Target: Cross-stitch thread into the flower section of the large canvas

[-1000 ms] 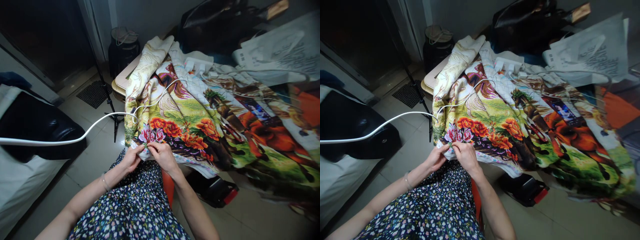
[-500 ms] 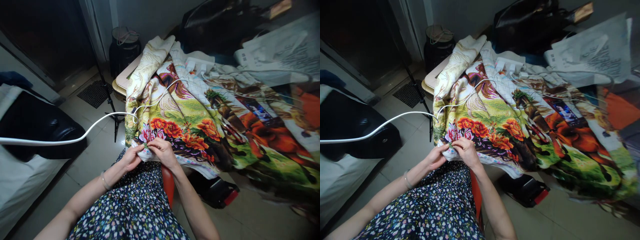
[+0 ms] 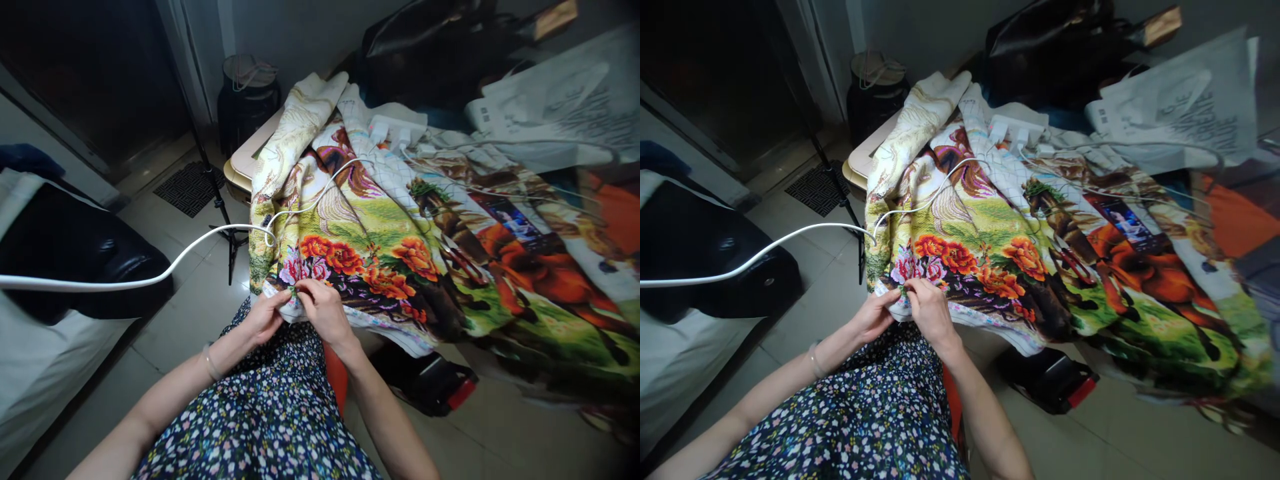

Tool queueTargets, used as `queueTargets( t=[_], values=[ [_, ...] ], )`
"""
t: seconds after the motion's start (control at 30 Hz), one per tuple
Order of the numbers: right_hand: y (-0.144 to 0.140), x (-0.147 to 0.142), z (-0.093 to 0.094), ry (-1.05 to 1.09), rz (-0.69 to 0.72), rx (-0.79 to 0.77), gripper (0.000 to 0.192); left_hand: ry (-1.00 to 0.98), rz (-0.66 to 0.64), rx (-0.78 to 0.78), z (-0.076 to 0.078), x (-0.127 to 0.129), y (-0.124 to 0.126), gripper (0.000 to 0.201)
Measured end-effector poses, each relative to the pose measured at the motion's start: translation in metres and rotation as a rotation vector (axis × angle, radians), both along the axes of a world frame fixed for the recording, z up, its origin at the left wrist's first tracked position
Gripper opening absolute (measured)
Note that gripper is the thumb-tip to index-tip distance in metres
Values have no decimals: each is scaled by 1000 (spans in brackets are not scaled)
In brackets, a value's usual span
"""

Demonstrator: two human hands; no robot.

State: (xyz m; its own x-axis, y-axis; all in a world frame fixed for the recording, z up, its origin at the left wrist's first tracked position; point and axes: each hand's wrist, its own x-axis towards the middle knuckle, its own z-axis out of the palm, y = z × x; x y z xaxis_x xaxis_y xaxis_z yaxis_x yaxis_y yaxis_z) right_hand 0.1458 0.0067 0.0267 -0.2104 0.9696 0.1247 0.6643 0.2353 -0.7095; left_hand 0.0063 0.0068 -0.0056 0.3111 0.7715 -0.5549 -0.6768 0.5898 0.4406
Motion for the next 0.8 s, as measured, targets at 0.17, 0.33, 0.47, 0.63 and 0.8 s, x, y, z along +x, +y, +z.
queueTargets(
  t=[0.17,0.33,0.47,0.63,0.8],
  values=[
    [-2,-15,3,-136,-10,24,17,63,4,89,-1,1,-3,33],
    [0,-19,17,168,-67,132,15,91,45,166,-2,2,-2,41],
    [3,6,66,764,-174,72,12,97,18,160,1,2,-1,51],
    [10,39,110,969,-305,644,17,60,5,145,1,2,-1,52],
    [3,29,70,826,-289,183,15,15,-33,78,1,0,-2,49]
  ],
)
